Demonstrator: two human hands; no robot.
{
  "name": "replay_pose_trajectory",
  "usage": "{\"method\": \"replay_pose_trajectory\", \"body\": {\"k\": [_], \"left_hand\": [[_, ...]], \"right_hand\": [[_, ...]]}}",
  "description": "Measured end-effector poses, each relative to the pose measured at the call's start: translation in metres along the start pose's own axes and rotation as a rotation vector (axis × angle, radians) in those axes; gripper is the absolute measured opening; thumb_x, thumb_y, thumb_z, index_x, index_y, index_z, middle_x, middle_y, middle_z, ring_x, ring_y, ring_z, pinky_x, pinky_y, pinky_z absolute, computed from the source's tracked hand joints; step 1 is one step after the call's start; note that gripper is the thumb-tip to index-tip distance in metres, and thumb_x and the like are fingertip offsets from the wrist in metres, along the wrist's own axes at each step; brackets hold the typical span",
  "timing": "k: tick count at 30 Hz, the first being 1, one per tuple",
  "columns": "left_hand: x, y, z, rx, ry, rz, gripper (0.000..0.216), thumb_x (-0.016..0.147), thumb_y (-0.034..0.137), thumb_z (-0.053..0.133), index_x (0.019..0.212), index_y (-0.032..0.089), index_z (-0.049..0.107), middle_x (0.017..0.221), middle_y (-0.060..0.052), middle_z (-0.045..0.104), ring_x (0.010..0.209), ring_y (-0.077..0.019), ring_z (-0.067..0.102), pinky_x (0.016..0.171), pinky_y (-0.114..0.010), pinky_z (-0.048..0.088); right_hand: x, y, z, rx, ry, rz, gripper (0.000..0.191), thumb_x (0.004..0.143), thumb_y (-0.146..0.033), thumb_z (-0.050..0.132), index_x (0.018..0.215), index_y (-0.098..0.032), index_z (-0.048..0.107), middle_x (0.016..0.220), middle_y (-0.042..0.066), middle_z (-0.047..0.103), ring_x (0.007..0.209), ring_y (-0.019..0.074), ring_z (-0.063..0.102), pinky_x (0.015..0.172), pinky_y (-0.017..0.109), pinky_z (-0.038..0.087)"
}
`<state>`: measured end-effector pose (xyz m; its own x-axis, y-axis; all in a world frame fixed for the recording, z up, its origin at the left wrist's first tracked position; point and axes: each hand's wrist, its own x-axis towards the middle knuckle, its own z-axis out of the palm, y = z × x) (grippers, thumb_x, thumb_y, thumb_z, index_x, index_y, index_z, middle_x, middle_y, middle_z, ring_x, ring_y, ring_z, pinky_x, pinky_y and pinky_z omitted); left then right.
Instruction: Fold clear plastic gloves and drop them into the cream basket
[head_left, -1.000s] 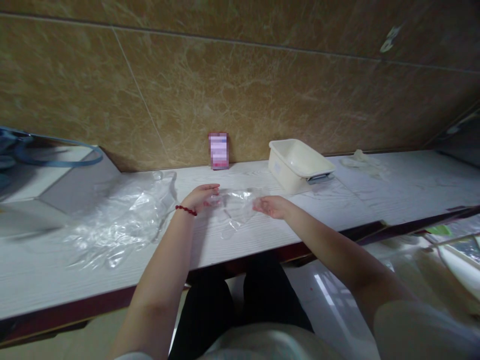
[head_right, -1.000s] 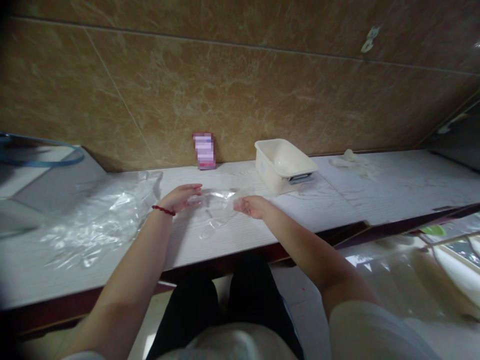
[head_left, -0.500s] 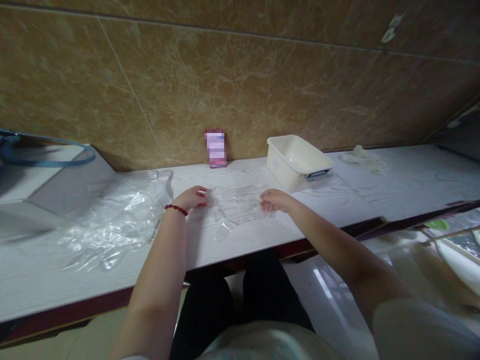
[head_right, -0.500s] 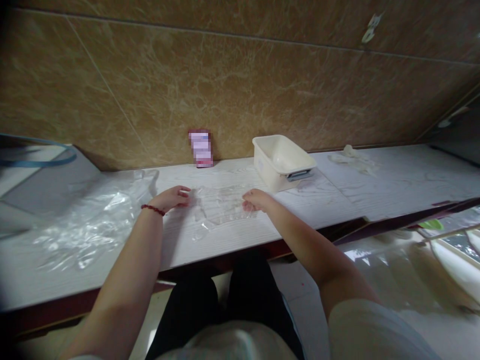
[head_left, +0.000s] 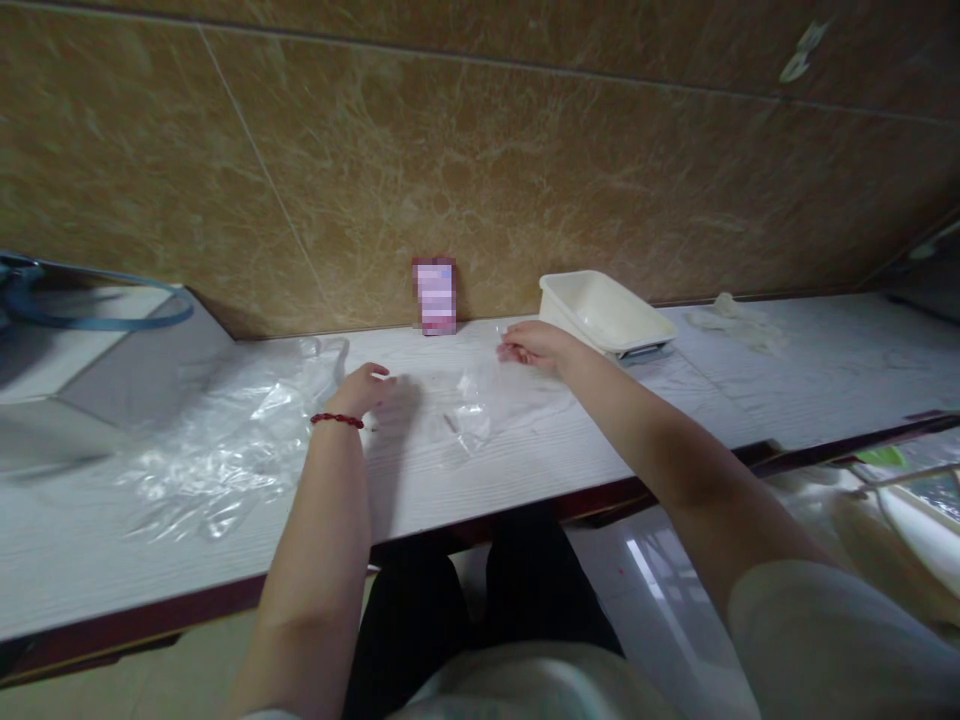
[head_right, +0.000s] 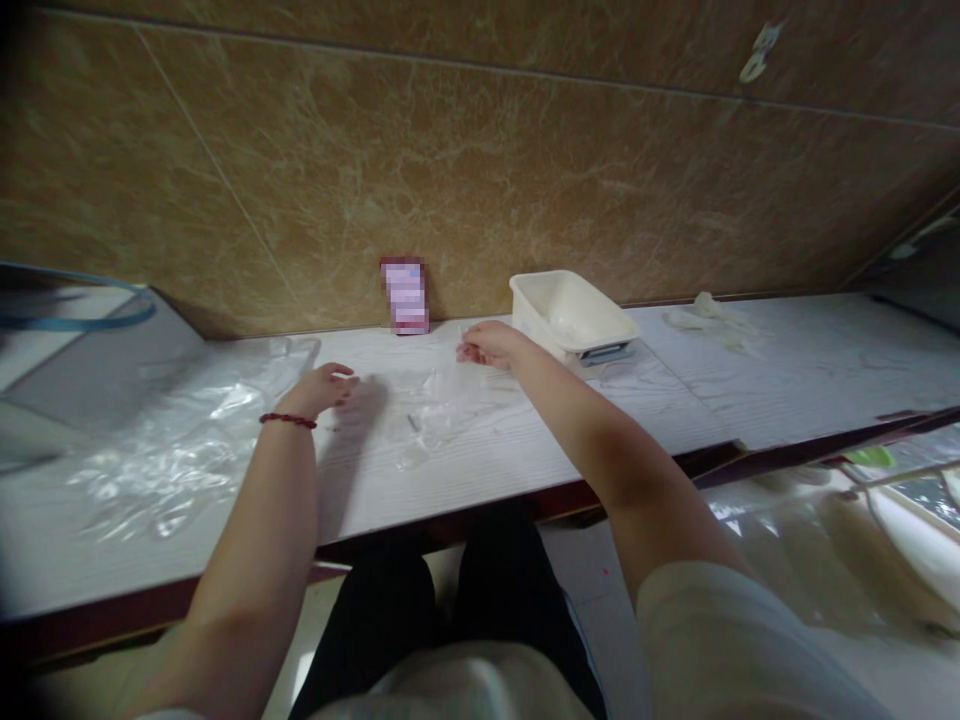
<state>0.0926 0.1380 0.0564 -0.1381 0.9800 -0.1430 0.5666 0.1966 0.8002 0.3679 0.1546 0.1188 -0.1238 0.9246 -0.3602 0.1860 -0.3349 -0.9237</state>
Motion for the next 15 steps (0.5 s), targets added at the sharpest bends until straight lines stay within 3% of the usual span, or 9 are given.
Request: {"method": "replay_pose_trajectory", "body": {"k": [2,5,7,9,11,13,15], "left_hand": [[-0.014,0.016,0.007,0.049,0.213,0.212,0.037,0.065,0.039,0.060,0.094,0.016,0.053,0.088,-0.008,0.059,0.079,-0.0187,0.056,0.070,-0.029,0.043],[-0.053,0.050,0.031,0.024,0.101,0.562,0.058,0.065,0.044,0.060,0.114,0.018,0.043,0.108,-0.010,0.053,0.095,-0.0219,0.052,0.081,-0.032,0.040],[-0.078,0.070,0.051,0.040,0.128,0.708,0.075,0.055,0.042,0.070,0.120,0.018,0.039,0.119,-0.013,0.046,0.107,-0.0272,0.043,0.090,-0.036,0.033],[-0.089,0.084,0.066,0.045,0.231,0.704,0.075,0.056,0.038,0.070,0.121,0.017,0.038,0.120,-0.015,0.043,0.112,-0.0309,0.038,0.093,-0.039,0.029],[-0.084,0.092,0.070,0.098,0.310,0.679,0.056,0.066,0.034,0.063,0.115,0.015,0.044,0.112,-0.016,0.048,0.108,-0.0312,0.041,0.091,-0.040,0.029],[-0.066,0.098,0.063,0.194,0.345,0.689,0.031,0.074,0.028,0.051,0.102,0.013,0.053,0.099,-0.013,0.053,0.099,-0.0278,0.047,0.086,-0.038,0.033],[-0.041,0.103,0.046,0.279,0.385,0.723,0.022,0.077,0.025,0.045,0.092,0.012,0.057,0.090,-0.011,0.056,0.091,-0.0243,0.051,0.081,-0.034,0.036]], "right_hand": [[-0.006,-0.022,0.009,0.011,-0.019,-0.061,0.011,0.079,-0.004,0.045,0.084,-0.013,0.049,0.056,0.000,0.057,0.045,0.0050,0.054,0.041,0.011,0.042],[-0.013,-0.044,0.022,0.030,0.011,-0.159,0.035,0.079,-0.002,0.044,0.110,-0.015,0.040,0.057,-0.002,0.056,0.047,0.0068,0.057,0.041,0.012,0.045],[-0.016,-0.052,0.029,0.049,0.029,-0.194,0.050,0.078,-0.003,0.046,0.121,-0.020,0.029,0.060,-0.004,0.056,0.048,0.0079,0.058,0.041,0.013,0.046],[-0.017,-0.057,0.033,0.058,0.033,-0.207,0.055,0.077,-0.004,0.048,0.124,-0.022,0.025,0.062,-0.004,0.056,0.048,0.0078,0.058,0.042,0.014,0.047],[-0.014,-0.060,0.034,0.057,0.050,-0.204,0.054,0.077,-0.005,0.047,0.124,-0.022,0.025,0.063,-0.004,0.055,0.045,0.0070,0.056,0.042,0.015,0.048],[-0.009,-0.064,0.033,0.063,0.059,-0.187,0.051,0.078,-0.005,0.046,0.122,-0.019,0.026,0.062,-0.003,0.054,0.044,0.0071,0.056,0.042,0.015,0.048],[-0.004,-0.067,0.031,0.085,0.059,-0.167,0.045,0.079,-0.006,0.045,0.119,-0.016,0.029,0.062,-0.002,0.053,0.045,0.0081,0.056,0.041,0.015,0.048]]}}
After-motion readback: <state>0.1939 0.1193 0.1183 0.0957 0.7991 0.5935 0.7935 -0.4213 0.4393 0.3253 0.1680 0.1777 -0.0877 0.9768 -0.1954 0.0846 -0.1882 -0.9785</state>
